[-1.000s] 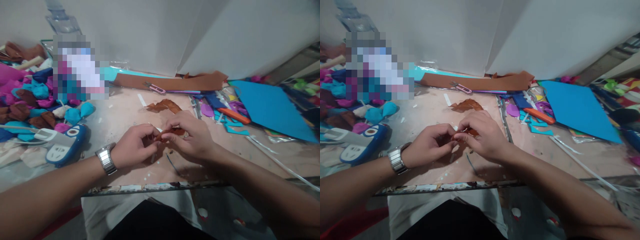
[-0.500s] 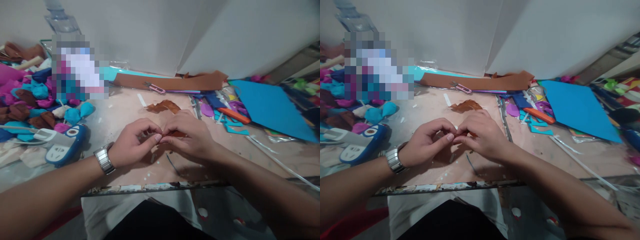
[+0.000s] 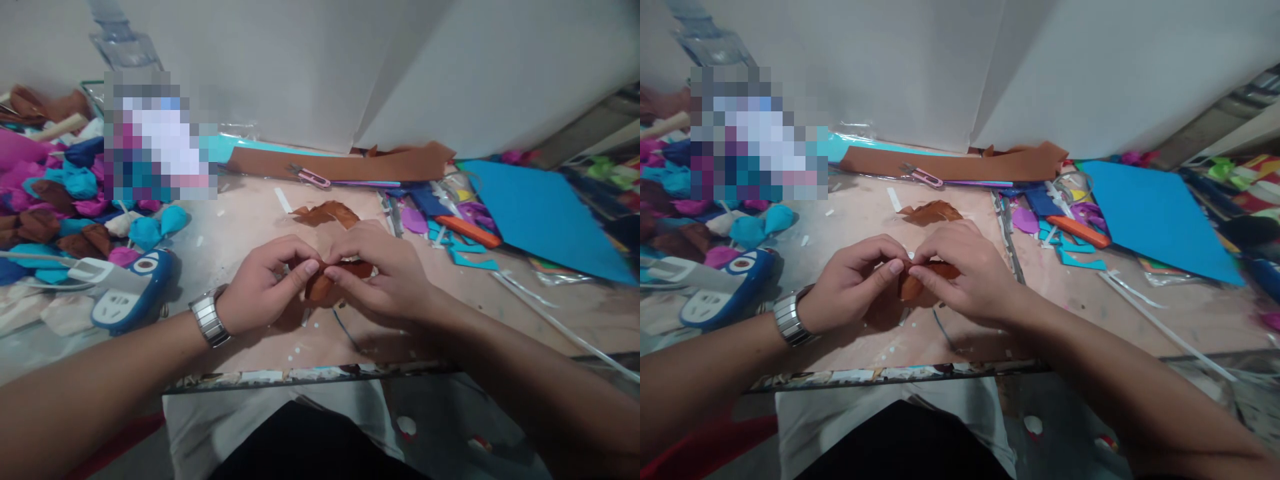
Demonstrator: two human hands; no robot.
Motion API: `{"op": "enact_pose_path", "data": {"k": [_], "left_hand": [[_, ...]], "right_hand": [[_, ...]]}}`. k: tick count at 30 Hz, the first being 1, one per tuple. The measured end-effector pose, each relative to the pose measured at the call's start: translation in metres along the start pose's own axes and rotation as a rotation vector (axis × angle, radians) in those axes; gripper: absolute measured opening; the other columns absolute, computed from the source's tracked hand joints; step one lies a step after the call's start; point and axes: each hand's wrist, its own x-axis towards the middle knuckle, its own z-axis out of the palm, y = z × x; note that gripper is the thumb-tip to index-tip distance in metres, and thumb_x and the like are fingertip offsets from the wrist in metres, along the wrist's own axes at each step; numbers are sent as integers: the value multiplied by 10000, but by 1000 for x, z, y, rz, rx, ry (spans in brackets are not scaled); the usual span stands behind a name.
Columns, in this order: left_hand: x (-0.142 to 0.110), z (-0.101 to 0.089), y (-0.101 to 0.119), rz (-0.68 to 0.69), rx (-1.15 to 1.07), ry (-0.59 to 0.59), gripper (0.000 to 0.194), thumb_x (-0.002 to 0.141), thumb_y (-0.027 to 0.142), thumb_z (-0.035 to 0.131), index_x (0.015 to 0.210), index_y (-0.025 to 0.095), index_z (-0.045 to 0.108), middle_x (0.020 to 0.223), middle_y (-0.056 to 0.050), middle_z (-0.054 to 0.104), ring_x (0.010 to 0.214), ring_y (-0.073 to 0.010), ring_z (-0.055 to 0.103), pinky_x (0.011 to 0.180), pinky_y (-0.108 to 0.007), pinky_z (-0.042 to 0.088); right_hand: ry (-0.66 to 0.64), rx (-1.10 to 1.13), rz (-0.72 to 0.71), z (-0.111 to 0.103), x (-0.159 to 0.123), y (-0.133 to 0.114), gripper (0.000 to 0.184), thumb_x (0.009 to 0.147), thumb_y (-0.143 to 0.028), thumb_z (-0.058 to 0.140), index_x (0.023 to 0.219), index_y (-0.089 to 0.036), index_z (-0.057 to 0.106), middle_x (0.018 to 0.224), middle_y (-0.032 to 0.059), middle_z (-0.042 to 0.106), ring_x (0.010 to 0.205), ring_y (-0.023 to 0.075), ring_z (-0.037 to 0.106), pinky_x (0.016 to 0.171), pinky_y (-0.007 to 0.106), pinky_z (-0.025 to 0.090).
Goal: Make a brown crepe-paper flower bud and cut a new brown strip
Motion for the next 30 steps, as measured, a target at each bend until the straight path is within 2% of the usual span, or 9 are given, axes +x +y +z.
{"op": "enact_pose_path", "data": {"k": [13,24,30], "left_hand": [[0,0,-4,3,16,-4,171,1031,274,637,986,184,775,942,-63,752,884,-157,698,842,-290,552],[0,1,2,5,7,-72,241,1054,249,565,1102,197,796,1039,-94,760,967,-184,704,893,-320,561],[1,-1,-1,-83,-51,-28,172,1014,280,668,1000,197,818,969,-67,780,880,-162,709,836,-295,560]], "right_hand": [[7,-54,-2,2,-1,3,119,939,-260,787,959,-223,675,897,-7,746,900,167,687,910,339,485],[31,-51,0,3,-3,8,148,932,-298,801,943,-228,671,925,27,726,947,204,671,919,375,514],[35,-56,-38,4,-3,7,104,953,-297,777,996,-243,699,953,29,738,979,211,665,927,383,529]]}}
